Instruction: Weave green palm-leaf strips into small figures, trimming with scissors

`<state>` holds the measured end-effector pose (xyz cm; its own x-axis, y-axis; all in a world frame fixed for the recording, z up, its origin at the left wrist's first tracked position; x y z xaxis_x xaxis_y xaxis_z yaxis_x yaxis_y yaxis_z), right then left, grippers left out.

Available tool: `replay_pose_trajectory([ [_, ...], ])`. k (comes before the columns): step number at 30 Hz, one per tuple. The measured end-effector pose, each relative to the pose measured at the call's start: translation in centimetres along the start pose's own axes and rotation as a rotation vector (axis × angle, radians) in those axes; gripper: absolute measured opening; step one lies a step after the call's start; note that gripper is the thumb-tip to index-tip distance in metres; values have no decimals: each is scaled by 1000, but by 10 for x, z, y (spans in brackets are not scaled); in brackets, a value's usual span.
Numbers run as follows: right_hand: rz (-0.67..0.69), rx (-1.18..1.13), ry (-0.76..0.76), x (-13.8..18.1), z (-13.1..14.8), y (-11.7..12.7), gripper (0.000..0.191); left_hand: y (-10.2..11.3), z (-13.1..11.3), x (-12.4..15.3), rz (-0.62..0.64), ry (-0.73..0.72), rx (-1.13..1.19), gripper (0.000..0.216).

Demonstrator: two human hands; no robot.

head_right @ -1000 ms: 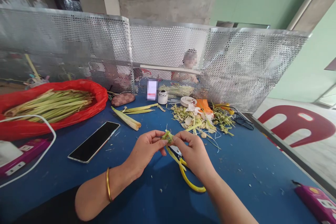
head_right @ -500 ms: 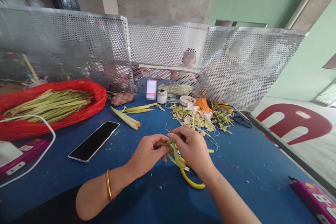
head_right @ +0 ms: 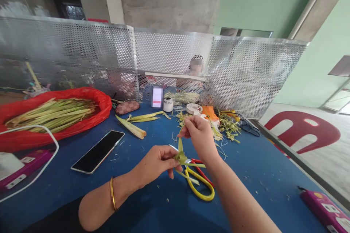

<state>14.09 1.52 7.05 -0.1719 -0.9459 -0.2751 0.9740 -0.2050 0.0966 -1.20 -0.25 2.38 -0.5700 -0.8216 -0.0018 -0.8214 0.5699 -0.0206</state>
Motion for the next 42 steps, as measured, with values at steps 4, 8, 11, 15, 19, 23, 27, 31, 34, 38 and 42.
replay_pose_trajectory([
  [4, -143, -30, 160, 7, -3, -4, 19, 4, -2, 1, -11, 14, 54, 17],
  [8, -90, -47, 216, 16, -5, -11, 15, 6, 2, -1, 23, 24, 96, 17],
  [11, 53, -73, 189, 20, -4, -16, 15, 6, 3, -2, -40, 14, 110, 17],
  [15, 122, -37, 157, 20, -4, -14, 14, 5, -5, -2, -132, -18, 115, 14],
  [19, 13, 234, 231, 21, -3, 2, 17, 6, -12, -1, -211, 11, 105, 14],
  [23, 174, 456, 148, 27, -9, 12, 14, 11, -9, -2, -294, 19, 115, 15],
  [27, 149, 382, 147, 33, -20, 7, 13, 11, -4, -4, -289, 17, 117, 18],
  [31, 68, 339, 161, 35, -26, -1, 9, 10, -3, -5, -280, 24, 115, 17],
  [34, 77, 397, 218, 38, -27, -4, 9, 10, -1, -5, -281, 21, 132, 17],
  [38, 63, 623, 383, 40, -26, -3, 3, 11, 0, -5, -309, 14, 130, 17],
  [42, 87, 642, 425, 37, -24, -1, 9, 12, -1, -5, -318, 39, 126, 18],
])
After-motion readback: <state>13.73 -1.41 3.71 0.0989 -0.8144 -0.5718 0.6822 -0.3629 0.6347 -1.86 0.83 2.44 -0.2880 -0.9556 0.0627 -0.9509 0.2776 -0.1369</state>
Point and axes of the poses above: each hand's wrist, its own x-axis away from the middle knuckle, its own y-axis out of the back of the hand, z = x × y, the point moved 1 cm from there along -x, towards the middle knuckle, and after that the axes turned 2 degrees about -y, right-handed, at the moved point
